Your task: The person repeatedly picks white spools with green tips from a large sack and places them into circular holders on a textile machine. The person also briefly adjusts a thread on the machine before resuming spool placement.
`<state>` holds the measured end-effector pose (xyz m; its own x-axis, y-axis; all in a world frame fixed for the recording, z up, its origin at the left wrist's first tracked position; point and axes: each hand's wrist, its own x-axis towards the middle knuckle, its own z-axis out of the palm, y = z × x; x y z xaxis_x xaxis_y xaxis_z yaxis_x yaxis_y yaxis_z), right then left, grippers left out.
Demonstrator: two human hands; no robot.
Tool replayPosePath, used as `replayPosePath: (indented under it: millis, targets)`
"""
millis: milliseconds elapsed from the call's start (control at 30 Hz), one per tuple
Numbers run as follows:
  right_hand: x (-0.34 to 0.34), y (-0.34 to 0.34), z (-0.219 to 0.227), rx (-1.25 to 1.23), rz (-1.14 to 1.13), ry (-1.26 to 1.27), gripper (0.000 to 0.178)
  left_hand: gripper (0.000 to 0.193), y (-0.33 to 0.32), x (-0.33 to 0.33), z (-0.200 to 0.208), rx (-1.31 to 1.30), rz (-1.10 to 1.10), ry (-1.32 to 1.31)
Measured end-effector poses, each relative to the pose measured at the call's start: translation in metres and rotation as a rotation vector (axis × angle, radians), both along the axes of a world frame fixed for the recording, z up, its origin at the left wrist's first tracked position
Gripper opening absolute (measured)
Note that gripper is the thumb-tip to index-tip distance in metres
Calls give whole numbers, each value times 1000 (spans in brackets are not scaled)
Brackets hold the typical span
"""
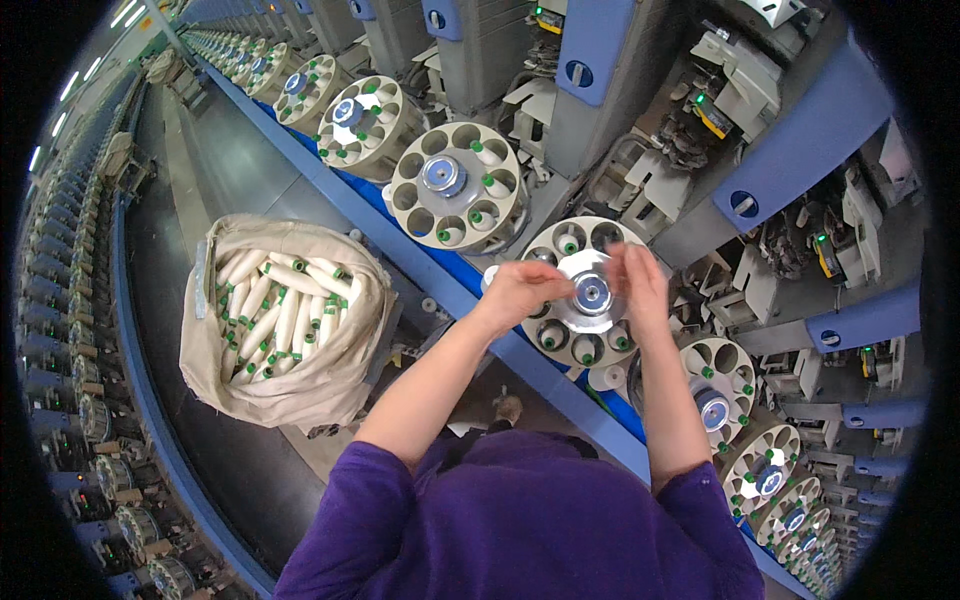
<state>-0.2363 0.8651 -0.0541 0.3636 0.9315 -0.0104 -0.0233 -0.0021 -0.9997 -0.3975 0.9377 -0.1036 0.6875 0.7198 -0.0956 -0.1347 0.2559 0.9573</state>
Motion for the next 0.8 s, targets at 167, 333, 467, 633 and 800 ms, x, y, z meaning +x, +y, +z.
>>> replayPosePath:
  millis: [167, 333, 467, 633, 800]
  targets:
    - [1, -2, -16, -146, 415, -18, 32, 10, 24, -28, 72, 80, 158, -306]
    - [39, -16, -38, -67, 28, -513, 15, 21, 52, -78, 50, 28, 343, -16]
    - [32, -13, -19, -407, 166, -695, 21, 25, 54, -115, -5, 42, 327, 150]
    - [-7, 6, -7, -395, 79, -938, 25, 20, 56, -154, -51, 49, 218, 265]
    - [-54, 19, -54, -552, 270, -1634, 45, 20, 42, -180, -84, 89, 85, 371]
